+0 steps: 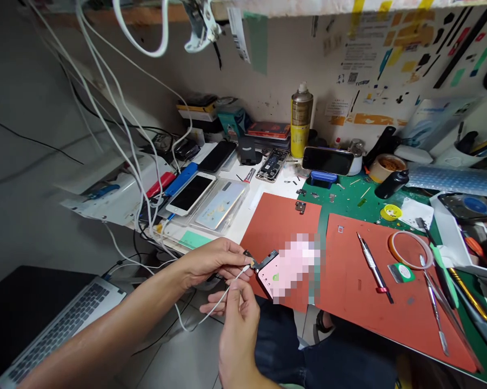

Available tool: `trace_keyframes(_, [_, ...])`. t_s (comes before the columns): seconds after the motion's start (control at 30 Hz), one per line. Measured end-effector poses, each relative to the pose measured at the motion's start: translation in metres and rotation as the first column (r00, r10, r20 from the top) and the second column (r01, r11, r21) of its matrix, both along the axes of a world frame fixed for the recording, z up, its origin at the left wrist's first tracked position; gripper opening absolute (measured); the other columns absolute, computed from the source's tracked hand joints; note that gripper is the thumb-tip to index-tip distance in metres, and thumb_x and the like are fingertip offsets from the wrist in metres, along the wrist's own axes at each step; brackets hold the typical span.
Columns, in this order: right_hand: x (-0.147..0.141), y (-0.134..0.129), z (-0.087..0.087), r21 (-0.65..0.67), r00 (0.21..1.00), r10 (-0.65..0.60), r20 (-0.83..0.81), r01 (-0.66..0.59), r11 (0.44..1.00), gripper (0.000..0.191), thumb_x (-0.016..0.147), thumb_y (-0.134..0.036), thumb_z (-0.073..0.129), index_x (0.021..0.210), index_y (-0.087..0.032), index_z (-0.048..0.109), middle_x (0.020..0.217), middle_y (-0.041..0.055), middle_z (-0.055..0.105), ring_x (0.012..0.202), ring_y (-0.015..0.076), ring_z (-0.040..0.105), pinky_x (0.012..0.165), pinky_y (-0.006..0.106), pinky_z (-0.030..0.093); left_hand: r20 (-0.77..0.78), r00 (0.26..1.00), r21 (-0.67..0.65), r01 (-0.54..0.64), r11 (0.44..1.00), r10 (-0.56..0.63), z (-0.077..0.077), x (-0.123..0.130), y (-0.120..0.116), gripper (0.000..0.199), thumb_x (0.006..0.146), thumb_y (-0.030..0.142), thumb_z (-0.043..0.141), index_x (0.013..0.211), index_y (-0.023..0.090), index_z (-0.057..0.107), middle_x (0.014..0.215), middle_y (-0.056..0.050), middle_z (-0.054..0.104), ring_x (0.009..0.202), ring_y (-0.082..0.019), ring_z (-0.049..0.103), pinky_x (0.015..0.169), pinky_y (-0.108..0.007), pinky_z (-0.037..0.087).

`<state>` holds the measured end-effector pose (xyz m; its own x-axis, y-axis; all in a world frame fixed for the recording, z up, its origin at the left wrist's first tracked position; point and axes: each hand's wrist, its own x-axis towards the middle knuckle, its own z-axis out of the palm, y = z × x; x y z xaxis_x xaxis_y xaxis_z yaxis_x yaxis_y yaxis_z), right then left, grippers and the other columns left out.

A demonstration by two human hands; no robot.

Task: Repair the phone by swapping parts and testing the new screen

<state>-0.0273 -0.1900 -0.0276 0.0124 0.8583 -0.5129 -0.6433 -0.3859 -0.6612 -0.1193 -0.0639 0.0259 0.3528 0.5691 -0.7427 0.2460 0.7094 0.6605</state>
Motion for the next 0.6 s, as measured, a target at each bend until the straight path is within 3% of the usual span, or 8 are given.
trace_keyframes(0.17, [0.0, 0.005, 0.001, 0.003, 1.0, -0.024, -0.008, 0.024, 1.0, 0.065, 0.086, -0.077, 0.071, 0.105, -0.015, 0.073, 0.082, 0.0095, 0.079, 0.062, 0.0234, 0.076, 0.068, 0.039, 0.065, -0.005, 1.0, -0.021, 0.009, 1.0, -0.009, -0.001, 0.001, 0.003, 0.052, 0.059, 0.051, 0.098, 0.085, 0.01, 0.081, 0.089, -0.017, 0.082, 0.076, -0.021, 0.076, 0.064, -0.024, 0.053])
trace_keyframes(0.33, [-0.002, 0.009, 0.002, -0.004, 0.998, -0.052, -0.038, 0.052, 0.999, 0.059, 0.088, -0.073, 0.071, 0.099, -0.015, 0.074, 0.081, 0.0081, 0.077, 0.057, 0.0201, 0.073, 0.059, 0.033, 0.061, -0.019, 1.0, -0.017, -0.004, 1.0, 0.003, -0.001, 0.003, 0.003, 0.048, 0.06, 0.049, 0.097, 0.084, 0.01, 0.082, 0.089, -0.016, 0.082, 0.068, -0.015, 0.07, 0.061, -0.022, 0.05])
trace_keyframes(0.47, [-0.003, 0.013, 0.004, 0.031, 0.992, -0.09, -0.084, 0.093, 0.995, 0.054, 0.091, -0.068, 0.072, 0.1, -0.015, 0.074, 0.077, 0.0062, 0.076, 0.056, 0.0189, 0.072, 0.058, 0.031, 0.061, -0.015, 1.0, 0.007, -0.003, 1.0, 0.003, 0.003, 0.007, 0.002, 0.042, 0.06, 0.047, 0.097, 0.073, 0.01, 0.08, 0.075, -0.011, 0.077, 0.054, -0.008, 0.056, 0.05, -0.019, 0.038])
trace_keyframes(0.6, [-0.004, 0.016, 0.006, 0.027, 0.986, -0.123, -0.113, 0.127, 0.992, 0.055, 0.09, -0.069, 0.073, 0.097, -0.014, 0.073, 0.076, 0.0066, 0.076, 0.056, 0.0193, 0.072, 0.058, 0.033, 0.061, -0.012, 1.0, 0.03, 0.007, 1.0, -0.006, 0.009, 0.009, 0.001, 0.039, 0.062, 0.045, 0.096, 0.069, 0.01, 0.078, 0.055, -0.001, 0.062, 0.047, -0.005, 0.042, 0.045, -0.019, 0.028])
